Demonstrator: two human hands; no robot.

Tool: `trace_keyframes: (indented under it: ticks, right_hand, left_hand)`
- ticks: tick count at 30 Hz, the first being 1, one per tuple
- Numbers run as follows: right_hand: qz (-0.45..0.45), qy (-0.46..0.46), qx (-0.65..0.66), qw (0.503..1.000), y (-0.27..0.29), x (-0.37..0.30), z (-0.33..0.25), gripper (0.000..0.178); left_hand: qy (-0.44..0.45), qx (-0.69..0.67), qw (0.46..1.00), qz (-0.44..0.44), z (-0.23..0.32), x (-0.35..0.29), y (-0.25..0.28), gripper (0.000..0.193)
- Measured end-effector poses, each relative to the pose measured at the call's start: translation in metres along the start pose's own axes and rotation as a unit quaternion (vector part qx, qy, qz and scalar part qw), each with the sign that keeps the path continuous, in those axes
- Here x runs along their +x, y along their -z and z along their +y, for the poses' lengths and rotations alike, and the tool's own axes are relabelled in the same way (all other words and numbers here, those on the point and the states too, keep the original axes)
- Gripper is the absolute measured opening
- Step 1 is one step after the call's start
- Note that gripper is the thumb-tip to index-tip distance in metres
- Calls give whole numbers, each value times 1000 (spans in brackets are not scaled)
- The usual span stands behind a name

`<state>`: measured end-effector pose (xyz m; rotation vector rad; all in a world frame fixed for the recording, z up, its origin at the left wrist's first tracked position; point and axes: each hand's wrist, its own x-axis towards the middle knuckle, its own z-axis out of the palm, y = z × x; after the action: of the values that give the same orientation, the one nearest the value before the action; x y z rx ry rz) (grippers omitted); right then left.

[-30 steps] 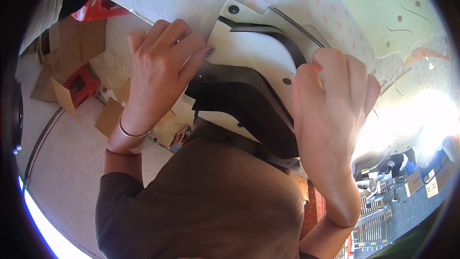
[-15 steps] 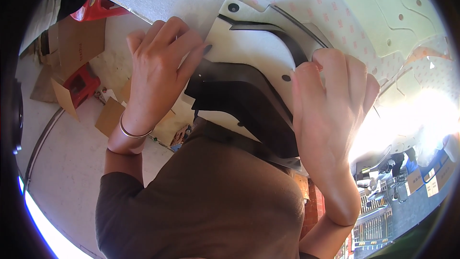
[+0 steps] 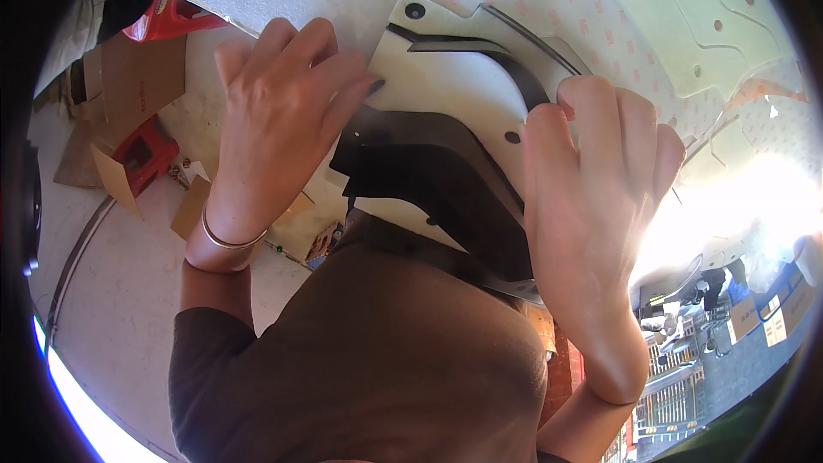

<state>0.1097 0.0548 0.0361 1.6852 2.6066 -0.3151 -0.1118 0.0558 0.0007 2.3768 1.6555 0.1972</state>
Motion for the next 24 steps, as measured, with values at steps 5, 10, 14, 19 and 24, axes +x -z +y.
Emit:
trace_keyframes:
  ticks: [5,10,14,19,24]
  right_hand:
    - [-2,4,-24,1000,1,2,1,18]
    - [7,20,-23,1000,3,0,-3,15]
    - [4,18,-35,999,11,-1,-2,15]
    - [-17,20,32,999,20,-3,1,18]
    - [24,-12,91,996,31,-13,4,19]
  left_hand:
    - [-99,-31,994,-36,-13,2,14,27]
    - [-249,-227,937,-97,-27,-4,-9,71]
    - [-258,-197,940,-103,-27,0,-8,71]
    - [-258,-170,944,-117,-26,1,-1,72]
    - [-233,-132,956,-117,-24,-6,4,74]
